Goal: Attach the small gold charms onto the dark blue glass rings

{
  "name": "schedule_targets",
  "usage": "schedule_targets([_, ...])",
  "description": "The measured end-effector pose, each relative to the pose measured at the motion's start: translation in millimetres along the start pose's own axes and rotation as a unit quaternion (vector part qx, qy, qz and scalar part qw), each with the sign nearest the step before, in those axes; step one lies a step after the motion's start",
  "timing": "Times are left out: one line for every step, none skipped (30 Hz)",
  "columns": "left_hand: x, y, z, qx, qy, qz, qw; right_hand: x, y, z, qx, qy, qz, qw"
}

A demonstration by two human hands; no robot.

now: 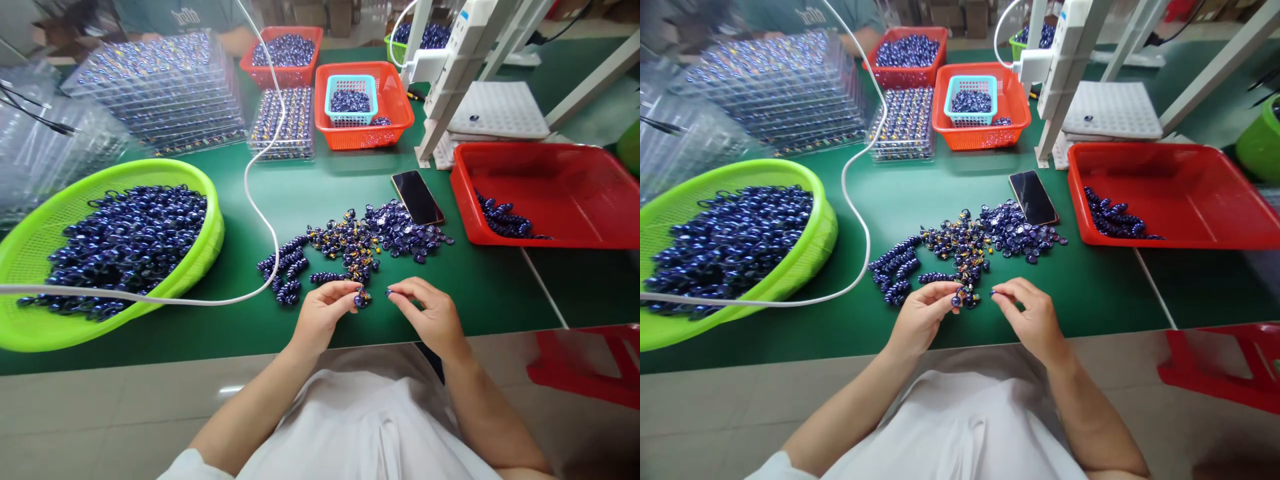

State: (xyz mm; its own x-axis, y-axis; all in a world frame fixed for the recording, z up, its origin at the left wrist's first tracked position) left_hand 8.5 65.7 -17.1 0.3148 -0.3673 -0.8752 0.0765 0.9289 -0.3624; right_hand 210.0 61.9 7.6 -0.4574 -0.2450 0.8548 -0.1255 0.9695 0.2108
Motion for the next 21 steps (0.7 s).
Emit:
schedule_targets([1.0, -0.3, 0.1, -0.002, 0.001, -0.002, 1.0, 3.9, -2.9, 5.2, -0.009, 0.058, 0.017, 0.998])
schedule_targets([1.5, -0.8, 0.6, -0.004, 0.002, -0.002, 1.0, 6.9, -5.3, 11.0, -0.012, 0.113, 0.037, 0.993])
schedule_targets([1.7, -1.5, 1.5, -0.005, 0.002, -0.001, 1.0, 9.0, -7.3, 16.8, -0.015, 0.161, 0.059, 0.985])
schedule_targets([1.7, -2.4, 2.7, -0.005, 0.002, 0.0, 1.0, 10.4, -8.8, 22.0, -0.021, 0.197, 0.08, 0.977])
schedule_targets([1.4, -3.3, 4.1, -0.005, 0.002, 0.001, 1.0, 11.5, -9.8, 26.6, -0.025, 0.224, 0.096, 0.969])
schedule_targets([0.8, -4.4, 5.5, -0.004, 0.003, 0.003, 1.0, 12.4, -10.3, 30.6, -0.029, 0.243, 0.107, 0.964])
schedule_targets([0.0, -5.7, 6.7, -0.005, 0.006, 0.006, 1.0, 13.0, -10.4, 33.8, -0.033, 0.256, 0.113, 0.959])
schedule_targets([-1.1, -7.0, 7.6, -0.006, 0.012, 0.01, 1.0, 13.6, -10.3, 36.2, -0.037, 0.265, 0.116, 0.957])
schedule_targets([-2.4, -8.5, 8.0, -0.01, 0.021, 0.015, 1.0, 14.1, -10.0, 37.9, -0.039, 0.271, 0.116, 0.955])
schedule_targets([-3.8, -10.1, 8.0, -0.016, 0.032, 0.022, 0.999, 14.5, -9.6, 38.9, -0.042, 0.274, 0.113, 0.954])
schedule_targets([-5.3, -11.6, 7.6, -0.023, 0.046, 0.032, 0.998, 15.0, -9.3, 39.4, -0.044, 0.274, 0.108, 0.955])
schedule_targets([-6.9, -13.1, 7.1, -0.029, 0.062, 0.044, 0.997, 15.6, -8.9, 39.5, -0.046, 0.272, 0.103, 0.956])
schedule_targets([-8.8, -14.6, 6.6, -0.033, 0.08, 0.06, 0.994, 16.3, -8.5, 39.4, -0.046, 0.269, 0.096, 0.957])
schedule_targets([-10.8, -16.0, 6.5, -0.034, 0.098, 0.08, 0.991, 17.0, -8.3, 39.3, -0.046, 0.266, 0.091, 0.959])
schedule_targets([-13.2, -17.4, 6.6, -0.032, 0.117, 0.104, 0.987, 17.6, -8.1, 39.1, -0.046, 0.263, 0.087, 0.96])
schedule_targets([-15.7, -18.8, 7.3, -0.025, 0.134, 0.129, 0.982, 17.9, -8.0, 38.7, -0.046, 0.261, 0.085, 0.961])
schedule_targets([-18.4, -20.3, 8.2, -0.017, 0.151, 0.157, 0.976, 18.2, -8.0, 38.2, -0.047, 0.258, 0.084, 0.961])
schedule_targets([-20.9, -22.0, 9.5, -0.006, 0.166, 0.183, 0.969, 18.2, -7.9, 37.8, -0.048, 0.256, 0.084, 0.962])
schedule_targets([-23.4, -23.8, 11.0, 0.006, 0.181, 0.207, 0.961, 18.1, -7.9, 37.2, -0.049, 0.254, 0.085, 0.962])
schedule_targets([-25.5, -25.6, 12.6, 0.019, 0.193, 0.228, 0.954, 17.9, -7.8, 36.6, -0.05, 0.251, 0.085, 0.963])
schedule_targets([-27.4, -27.3, 13.9, 0.029, 0.205, 0.247, 0.947, 17.7, -7.8, 35.9, -0.051, 0.249, 0.084, 0.963])
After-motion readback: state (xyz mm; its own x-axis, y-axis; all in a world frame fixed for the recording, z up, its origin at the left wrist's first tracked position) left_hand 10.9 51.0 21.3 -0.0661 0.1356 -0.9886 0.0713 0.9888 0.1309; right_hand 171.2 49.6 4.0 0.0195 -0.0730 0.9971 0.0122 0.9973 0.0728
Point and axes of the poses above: each hand's wrist, its own y-axis towards the middle knuckle, its own z-axis out of the palm, x = y × z, the point moved 5 cm from there along y, towards the middle knuckle, and after that the axes turned 1 degree about y, right-handed, at the moved point
